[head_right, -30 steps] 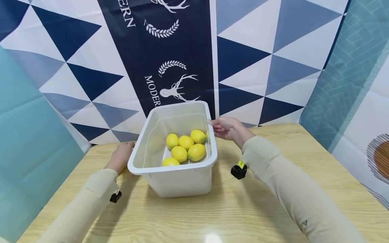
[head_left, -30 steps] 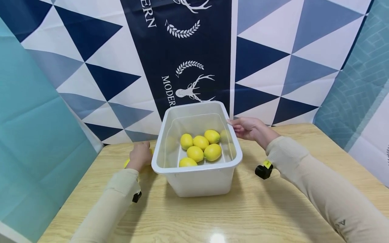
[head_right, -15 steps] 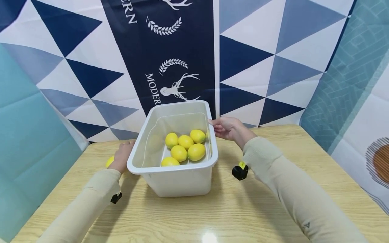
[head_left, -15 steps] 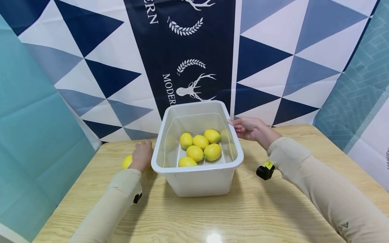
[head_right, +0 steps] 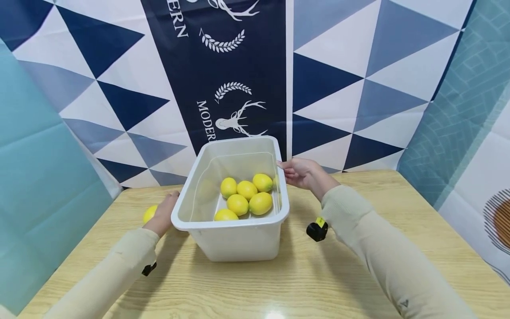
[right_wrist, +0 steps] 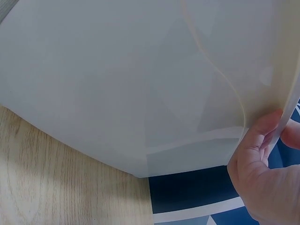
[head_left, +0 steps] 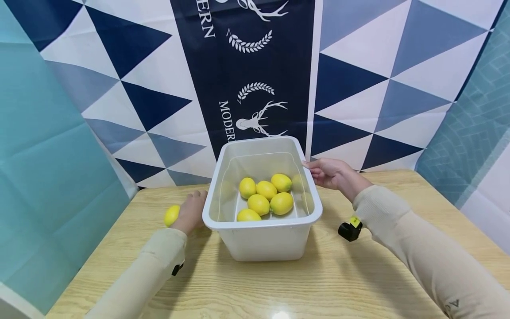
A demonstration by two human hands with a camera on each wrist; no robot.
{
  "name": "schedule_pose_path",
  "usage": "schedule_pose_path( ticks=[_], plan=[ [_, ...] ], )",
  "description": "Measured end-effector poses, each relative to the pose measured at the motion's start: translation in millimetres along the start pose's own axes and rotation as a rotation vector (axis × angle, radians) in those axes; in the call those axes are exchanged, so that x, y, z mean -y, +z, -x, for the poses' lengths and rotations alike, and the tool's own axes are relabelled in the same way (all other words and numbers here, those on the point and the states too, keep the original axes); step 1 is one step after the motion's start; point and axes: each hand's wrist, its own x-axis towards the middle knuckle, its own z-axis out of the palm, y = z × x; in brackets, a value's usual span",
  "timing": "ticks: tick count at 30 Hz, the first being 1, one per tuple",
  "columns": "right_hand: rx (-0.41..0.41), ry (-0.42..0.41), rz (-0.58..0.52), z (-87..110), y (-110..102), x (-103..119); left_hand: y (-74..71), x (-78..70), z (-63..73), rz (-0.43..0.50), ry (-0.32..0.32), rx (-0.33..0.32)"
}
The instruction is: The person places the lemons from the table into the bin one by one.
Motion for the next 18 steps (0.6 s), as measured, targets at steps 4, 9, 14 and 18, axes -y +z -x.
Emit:
schedule_pose_path(
  ticks=[4, 9, 14, 18],
  plan=[
    [0.003, -0.003, -0.002, 0.2, 0.4, -0.3, 0.9, -1.4, 7.3, 0.047, 0.022, -0.023],
    [0.008, -0.001, 0.003, -0.1, 0.4, -0.7, 5.2, -0.7, 15.9, 0.049, 0.078, -0.054],
    [0.023, -0.005, 0.015, -0.3, -0.7, -0.2, 7.5, -0.2, 22.4, 0.061, 0.102, -0.061],
    [0.032, -0.009, 0.006, -0.8, -0.8, -0.2, 5.8, 1.3, 30.2, 0.094, 0.154, -0.089]
  ],
)
